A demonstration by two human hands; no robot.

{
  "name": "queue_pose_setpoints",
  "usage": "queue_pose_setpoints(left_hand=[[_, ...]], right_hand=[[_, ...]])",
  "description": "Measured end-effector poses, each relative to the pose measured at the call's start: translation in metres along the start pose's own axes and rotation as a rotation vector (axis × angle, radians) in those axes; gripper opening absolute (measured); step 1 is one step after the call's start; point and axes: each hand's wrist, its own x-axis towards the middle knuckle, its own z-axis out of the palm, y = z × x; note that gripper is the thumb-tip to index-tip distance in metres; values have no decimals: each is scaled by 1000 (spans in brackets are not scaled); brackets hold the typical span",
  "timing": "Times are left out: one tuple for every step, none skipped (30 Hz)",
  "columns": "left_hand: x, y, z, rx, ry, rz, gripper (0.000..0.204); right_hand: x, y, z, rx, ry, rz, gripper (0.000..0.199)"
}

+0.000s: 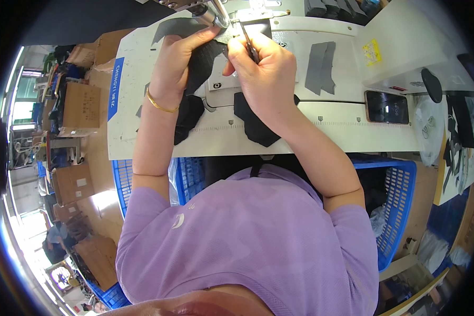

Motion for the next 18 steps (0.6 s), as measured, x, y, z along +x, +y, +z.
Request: queue_pose_setpoints(left_hand=[[1,1,-3,21,-36,-12,19],[3,-1,-7,5,-96,-9,21],[3,-3,-9,0,-93,-6,21],[2,-4,-11,-21,-129,-16,22],[2,-5,-14,-43,-166,-25,23],[2,-4,-13,-50,-161,-23,23],[3,-2,-13,-28,-157,-38,23],[4,-1,-12,-7,-154,-53,24],[5,-3,-14,-14,-151,-51,24],[7,-5,-17,-35,-167,1,23],[8,-8,-19,-55,-182,52,23],[11,-9,-19,-61,-190,68,21],[12,-9,-19,-60,-190,67,21],[14,-9,-19,-47,-191,75,20],[15,-9,-19,-32,-188,85,20],[16,-9,-19,-28,-184,85,20],[17,-9,-19,-37,-187,87,19],[18,-9,-19,-41,-190,90,18]], right_hand=[[0,0,-2,-3,0,-1,19],[-1,1,-3,-21,-28,-4,19],[-2,2,-4,-39,-59,-8,19],[-2,3,-3,-43,-64,-10,19],[-2,4,-2,-44,-55,-15,19],[-2,4,-4,-45,-48,-17,19],[-2,5,-4,-50,-54,-16,19],[-1,6,-4,-40,-52,-19,19],[-2,6,-1,-29,-49,-22,20],[-2,5,1,-34,-55,-22,20],[-2,4,3,-36,-55,-18,20],[-2,3,4,-34,-49,-13,20],[-2,3,4,-33,-49,-12,20],[-2,3,4,-14,-37,2,21],[-2,3,4,8,-28,16,23],[-2,2,4,13,-31,17,23],[-2,2,2,1,-29,13,21],[-3,1,1,-6,-27,8,20]])
